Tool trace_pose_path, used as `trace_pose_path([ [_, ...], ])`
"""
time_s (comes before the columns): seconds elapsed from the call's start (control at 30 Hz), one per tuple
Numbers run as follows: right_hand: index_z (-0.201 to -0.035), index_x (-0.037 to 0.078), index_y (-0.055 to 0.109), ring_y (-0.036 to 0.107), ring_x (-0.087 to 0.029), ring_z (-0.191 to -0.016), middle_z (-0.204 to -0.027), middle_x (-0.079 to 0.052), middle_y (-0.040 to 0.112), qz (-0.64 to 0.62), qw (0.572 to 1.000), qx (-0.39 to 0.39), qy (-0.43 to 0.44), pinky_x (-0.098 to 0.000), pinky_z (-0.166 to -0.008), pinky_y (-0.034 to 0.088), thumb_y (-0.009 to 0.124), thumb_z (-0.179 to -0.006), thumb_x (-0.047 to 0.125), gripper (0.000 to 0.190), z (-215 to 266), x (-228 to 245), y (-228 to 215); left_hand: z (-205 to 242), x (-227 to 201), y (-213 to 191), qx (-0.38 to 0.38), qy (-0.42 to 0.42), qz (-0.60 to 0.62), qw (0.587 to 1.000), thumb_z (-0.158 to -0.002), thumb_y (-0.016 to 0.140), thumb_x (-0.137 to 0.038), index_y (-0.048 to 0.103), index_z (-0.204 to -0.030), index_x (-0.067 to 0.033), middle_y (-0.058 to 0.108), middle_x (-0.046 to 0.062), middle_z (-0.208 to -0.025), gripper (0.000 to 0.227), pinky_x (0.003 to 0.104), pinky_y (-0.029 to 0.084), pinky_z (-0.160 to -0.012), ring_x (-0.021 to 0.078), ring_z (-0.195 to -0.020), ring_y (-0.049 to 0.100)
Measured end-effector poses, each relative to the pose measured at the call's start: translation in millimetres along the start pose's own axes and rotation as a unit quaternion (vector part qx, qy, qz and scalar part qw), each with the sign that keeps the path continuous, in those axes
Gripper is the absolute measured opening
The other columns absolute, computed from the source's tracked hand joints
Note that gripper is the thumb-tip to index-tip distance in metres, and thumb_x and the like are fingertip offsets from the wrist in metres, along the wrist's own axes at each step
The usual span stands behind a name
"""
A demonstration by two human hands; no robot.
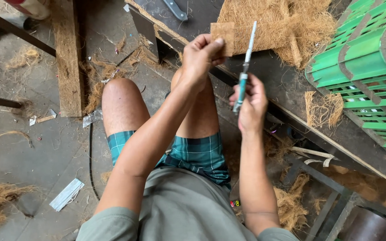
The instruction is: The person uses shears to cut a sheet of brown fibrous material into small rectangular pieces on a workbench. The person repeatedly positions the material, cuts strips, and trims them into smaller squares, placing the finished pieces aside.
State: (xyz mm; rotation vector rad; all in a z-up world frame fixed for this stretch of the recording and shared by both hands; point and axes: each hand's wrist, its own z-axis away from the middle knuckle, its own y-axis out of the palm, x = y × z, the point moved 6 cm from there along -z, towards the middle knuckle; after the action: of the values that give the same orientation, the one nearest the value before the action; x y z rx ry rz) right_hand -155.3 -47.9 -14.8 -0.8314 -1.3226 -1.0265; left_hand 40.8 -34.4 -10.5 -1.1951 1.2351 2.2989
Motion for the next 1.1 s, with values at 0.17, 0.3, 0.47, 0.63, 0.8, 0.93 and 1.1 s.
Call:
trace_pose_path([
  [0.17, -0.13, 0.002, 0.055, 0.07, -0.019, -0.083, -0.105, -0.014, 0.071, 0.316, 0.943, -0.071, -0.08, -0.0287, -0.065, 0.06, 0.065, -0.094, -0.004, 0.038, 1, 33, -65, -1, -20, -17, -0.008, 0.01, -0.01, 1.0, -0.095, 0.062, -0.012, 0.067, -0.084, -0.0103, 0.065, 0.002, -0.076, 0.013, 0.026, 0.055, -0.06, 0.0125, -0.066, 0.06],
  [0.3, -0.122, 0.002, 0.063, 0.069, -0.027, -0.096, -0.113, -0.017, 0.071, 0.497, 0.859, -0.101, -0.071, -0.0406, -0.084, 0.058, 0.071, -0.09, 0.001, 0.033, 9, 49, -99, -7, -25, -22, 0.014, 0.064, -0.04, 0.997, -0.092, 0.064, -0.013, 0.067, -0.082, -0.0109, 0.067, 0.003, -0.071, 0.01, 0.022, 0.046, -0.056, 0.0092, -0.064, 0.06],
  [0.47, -0.122, 0.001, 0.068, 0.065, -0.035, -0.106, -0.117, -0.019, 0.07, 0.59, 0.787, -0.103, -0.146, -0.0573, -0.096, 0.045, 0.07, -0.089, -0.001, 0.034, 7, 51, -105, -13, -11, -11, 0.039, 0.062, -0.007, 0.997, -0.095, 0.061, 0.002, 0.067, -0.092, -0.0014, 0.064, 0.008, -0.071, 0.007, 0.023, 0.041, -0.047, 0.0125, -0.056, 0.054],
  [0.63, -0.119, 0.0, 0.067, 0.072, -0.022, -0.086, -0.107, -0.018, 0.071, 0.355, 0.923, -0.069, -0.13, -0.0266, -0.066, 0.063, 0.061, -0.099, 0.004, 0.022, -16, 71, -64, 0, 0, 16, 0.071, 0.103, -0.116, 0.985, -0.091, 0.066, 0.002, 0.066, -0.083, -0.0053, 0.064, 0.004, -0.064, 0.011, 0.022, 0.049, -0.048, 0.0097, -0.053, 0.057],
  [0.8, -0.115, 0.003, 0.062, 0.066, -0.012, -0.071, -0.094, -0.009, 0.068, 0.211, 0.977, 0.012, -0.016, -0.0204, -0.058, 0.057, 0.064, -0.093, 0.012, 0.023, -62, 58, -1, 3, 0, 30, 0.072, 0.111, -0.209, 0.969, -0.087, 0.071, -0.003, 0.061, -0.074, -0.0112, 0.067, 0.0, -0.065, 0.018, 0.023, 0.056, -0.059, 0.0083, -0.06, 0.065],
  [0.93, -0.096, 0.007, 0.07, 0.063, -0.01, -0.068, -0.083, -0.004, 0.068, 0.207, 0.978, -0.022, -0.008, -0.0216, -0.062, 0.06, 0.062, -0.093, -0.001, 0.011, -87, 63, 4, -12, -3, 6, -0.028, 0.09, -0.294, 0.951, -0.085, 0.071, -0.013, 0.07, -0.099, -0.0146, 0.073, 0.0, -0.095, 0.014, 0.026, 0.058, -0.078, 0.0118, -0.087, 0.068],
  [1.1, -0.101, 0.005, 0.069, 0.065, -0.007, -0.064, -0.088, -0.005, 0.069, 0.21, 0.976, -0.001, 0.051, -0.0158, -0.056, 0.059, 0.062, -0.095, -0.002, 0.012, -112, 48, 4, -26, 5, -5, -0.062, -0.029, -0.28, 0.958, -0.083, 0.071, -0.01, 0.066, -0.117, -0.0097, 0.075, 0.002, -0.103, 0.034, 0.027, 0.059, -0.078, 0.0127, -0.089, 0.072],
])
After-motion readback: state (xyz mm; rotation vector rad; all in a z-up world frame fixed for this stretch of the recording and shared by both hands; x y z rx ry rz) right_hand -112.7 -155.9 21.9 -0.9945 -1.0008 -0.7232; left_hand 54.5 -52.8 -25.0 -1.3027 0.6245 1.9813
